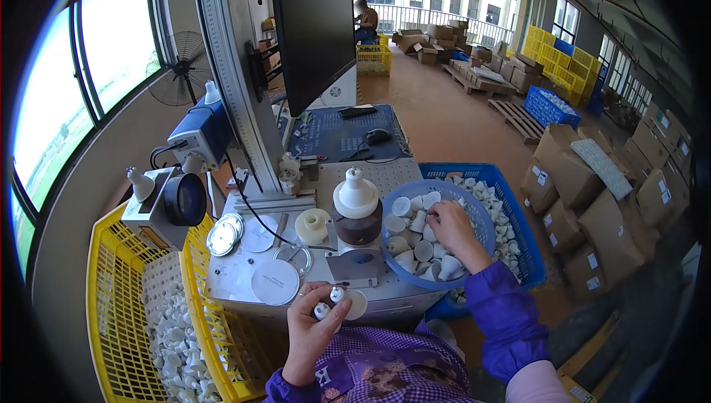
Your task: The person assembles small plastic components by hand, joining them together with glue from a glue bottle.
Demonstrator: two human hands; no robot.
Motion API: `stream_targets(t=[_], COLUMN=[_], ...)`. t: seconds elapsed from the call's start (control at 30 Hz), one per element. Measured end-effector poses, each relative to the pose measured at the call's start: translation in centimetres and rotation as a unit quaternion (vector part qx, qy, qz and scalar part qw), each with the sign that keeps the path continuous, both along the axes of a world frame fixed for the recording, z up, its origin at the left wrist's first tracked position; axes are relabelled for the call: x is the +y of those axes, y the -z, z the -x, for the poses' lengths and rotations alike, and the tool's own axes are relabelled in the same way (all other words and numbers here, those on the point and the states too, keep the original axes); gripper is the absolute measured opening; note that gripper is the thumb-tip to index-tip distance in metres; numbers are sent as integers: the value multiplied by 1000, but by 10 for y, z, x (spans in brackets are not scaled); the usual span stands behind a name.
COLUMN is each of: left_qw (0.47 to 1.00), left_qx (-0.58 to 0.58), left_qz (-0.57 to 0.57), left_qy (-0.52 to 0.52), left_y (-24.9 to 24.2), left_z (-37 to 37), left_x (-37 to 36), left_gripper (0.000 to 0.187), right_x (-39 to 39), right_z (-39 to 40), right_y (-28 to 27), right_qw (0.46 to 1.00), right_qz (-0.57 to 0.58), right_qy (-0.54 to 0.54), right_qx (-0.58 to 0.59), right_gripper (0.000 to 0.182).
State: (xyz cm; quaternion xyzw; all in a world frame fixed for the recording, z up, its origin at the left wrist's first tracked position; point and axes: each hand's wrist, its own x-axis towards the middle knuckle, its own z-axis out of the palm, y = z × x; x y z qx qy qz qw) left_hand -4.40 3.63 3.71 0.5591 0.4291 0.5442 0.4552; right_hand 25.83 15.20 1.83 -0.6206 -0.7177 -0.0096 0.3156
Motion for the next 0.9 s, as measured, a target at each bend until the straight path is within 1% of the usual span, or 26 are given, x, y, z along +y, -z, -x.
stream_targets(t=[0.03,0.17,0.23,0.27,0.33,0.37,0.43,0.47,0.53,0.57,0.63,0.73,0.77,0.83,0.87,0.9], left_qw=[1000,999,998,998,997,997,998,998,999,999,997,998,998,997,997,998], left_qx=[-6,-22,-34,-35,-48,-48,-27,-26,4,5,-34,-18,-15,-20,-15,-14], left_qz=[18,28,52,54,55,56,55,53,35,36,60,50,47,66,63,60], left_qy=[-1,11,8,9,16,17,21,20,21,19,23,29,25,33,37,29], left_y=[1,9,11,13,16,17,18,19,22,22,20,27,22,11,11,8], left_z=[0,-4,-5,-6,-7,-8,-9,-9,-9,-10,-13,-15,-16,-17,-17,-16], left_x=[-2,-8,-11,-11,-13,-13,-13,-13,-14,-15,-15,-14,-14,-15,-13,-12], left_gripper=[21,21,20,20,20,20,20,20,20,20,20,21,21,21,21,21], right_x=[0,-10,-22,-27,-38,-39,-35,-33,-29,-27,-19,-5,-4,-4,-9,-8], right_z=[-6,-14,-14,-15,-18,-20,-25,-25,-24,-21,-14,-14,-13,-14,-10,-11], right_y=[6,-2,-11,-11,-5,-1,10,12,15,15,12,27,27,26,14,15], right_qw=[999,998,991,990,987,987,986,986,995,995,982,976,976,960,952,952], right_qz=[-7,35,103,105,125,127,156,154,91,92,101,107,105,127,155,154], right_qy=[18,52,89,90,85,86,46,45,25,23,-10,-14,-19,-20,-3,-12], right_qx=[-26,-17,-5,-7,-56,-56,-35,-34,31,32,158,189,191,250,265,265], right_gripper=[15,20,24,24,27,27,30,30,28,28,29,29,29,32,31,31])
